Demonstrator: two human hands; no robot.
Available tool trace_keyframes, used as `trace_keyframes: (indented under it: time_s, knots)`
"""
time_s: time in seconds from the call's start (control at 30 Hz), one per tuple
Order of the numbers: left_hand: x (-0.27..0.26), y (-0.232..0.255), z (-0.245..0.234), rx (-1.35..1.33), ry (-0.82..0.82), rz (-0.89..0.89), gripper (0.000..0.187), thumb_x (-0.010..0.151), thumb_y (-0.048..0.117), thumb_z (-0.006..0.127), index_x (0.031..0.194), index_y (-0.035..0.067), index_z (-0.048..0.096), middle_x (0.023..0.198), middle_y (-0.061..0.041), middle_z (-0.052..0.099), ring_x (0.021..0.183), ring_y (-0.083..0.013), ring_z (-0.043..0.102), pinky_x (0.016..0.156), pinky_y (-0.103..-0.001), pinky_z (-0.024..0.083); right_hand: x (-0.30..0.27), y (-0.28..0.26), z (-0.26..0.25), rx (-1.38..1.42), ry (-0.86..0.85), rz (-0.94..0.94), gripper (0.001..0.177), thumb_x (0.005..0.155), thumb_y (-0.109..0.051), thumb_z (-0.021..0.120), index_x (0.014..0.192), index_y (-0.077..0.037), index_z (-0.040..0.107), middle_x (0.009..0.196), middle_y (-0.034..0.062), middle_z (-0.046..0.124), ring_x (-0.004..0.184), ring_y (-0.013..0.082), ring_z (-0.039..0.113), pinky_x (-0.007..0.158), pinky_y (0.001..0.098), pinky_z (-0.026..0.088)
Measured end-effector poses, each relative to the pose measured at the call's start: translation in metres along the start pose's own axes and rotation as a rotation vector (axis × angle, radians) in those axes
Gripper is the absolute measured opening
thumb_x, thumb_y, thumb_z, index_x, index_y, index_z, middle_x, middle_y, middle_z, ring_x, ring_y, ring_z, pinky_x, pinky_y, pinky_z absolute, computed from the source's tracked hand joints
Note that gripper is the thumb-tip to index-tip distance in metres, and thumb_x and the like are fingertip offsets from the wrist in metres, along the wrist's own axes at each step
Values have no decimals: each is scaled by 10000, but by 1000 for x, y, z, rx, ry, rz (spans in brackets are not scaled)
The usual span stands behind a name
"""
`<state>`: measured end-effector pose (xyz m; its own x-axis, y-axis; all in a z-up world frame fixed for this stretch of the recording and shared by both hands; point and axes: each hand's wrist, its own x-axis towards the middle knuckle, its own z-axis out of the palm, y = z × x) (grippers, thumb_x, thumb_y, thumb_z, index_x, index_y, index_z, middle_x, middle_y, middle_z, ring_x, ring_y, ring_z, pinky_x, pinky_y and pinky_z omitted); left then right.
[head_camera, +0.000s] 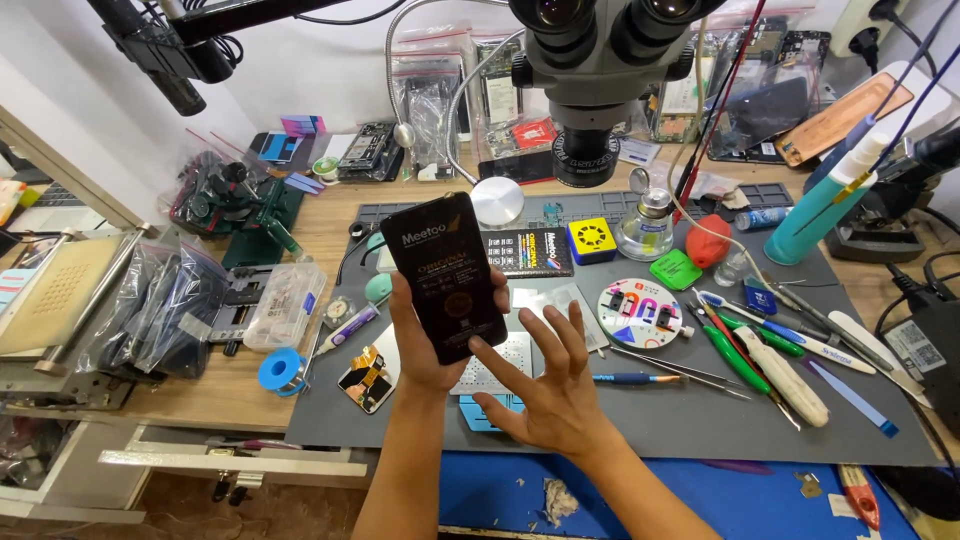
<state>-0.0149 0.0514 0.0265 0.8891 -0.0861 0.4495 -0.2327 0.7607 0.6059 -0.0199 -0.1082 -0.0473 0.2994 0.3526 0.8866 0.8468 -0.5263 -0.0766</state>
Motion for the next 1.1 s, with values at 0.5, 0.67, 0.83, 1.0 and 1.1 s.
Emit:
trace_keyframes:
  time_s: [0.5,0.67,0.83,1.0,1.1]
  knots:
    - [-4,-1,-12,-24,-24,-74,817,972,703,530,1357,-16,572,1168,-184,701,959,-269,696,852,-387,581,1,-2,-2,-1,-11,-10,491,1016,-538,684,1439,-299,620,1579,118,294,1545,325,233,1303,687,292]
    - [-5,-6,-21,2,-29,-69,807,980,677,552,1382,-23,548,1172,-205,695,954,-283,687,838,-393,571,-5,0,0,39,29,39,547,996,-535,689,1457,-261,584,1555,119,316,1517,330,291,1305,677,324]
    - [-4,-11,-31,-6,-25,-83,833,964,687,570,1401,-23,542,1187,-208,694,974,-287,691,827,-389,583,-6,2,0,47,17,80,610,977,-533,696,1487,-234,546,1576,126,305,1528,341,287,1314,685,305]
    - [-5,-10,-32,-4,-14,-30,789,982,672,561,1385,-6,546,1160,-202,695,938,-295,686,823,-400,575,-5,0,-1,61,3,84,588,985,-513,702,1489,-252,549,1577,141,312,1522,355,295,1310,686,309]
    - [-6,-10,-36,-37,-18,-52,789,978,674,567,1408,14,534,1175,-205,684,957,-295,688,821,-393,576,-4,1,-1,64,-28,80,588,986,-518,698,1493,-260,547,1572,144,321,1519,350,290,1310,680,304]
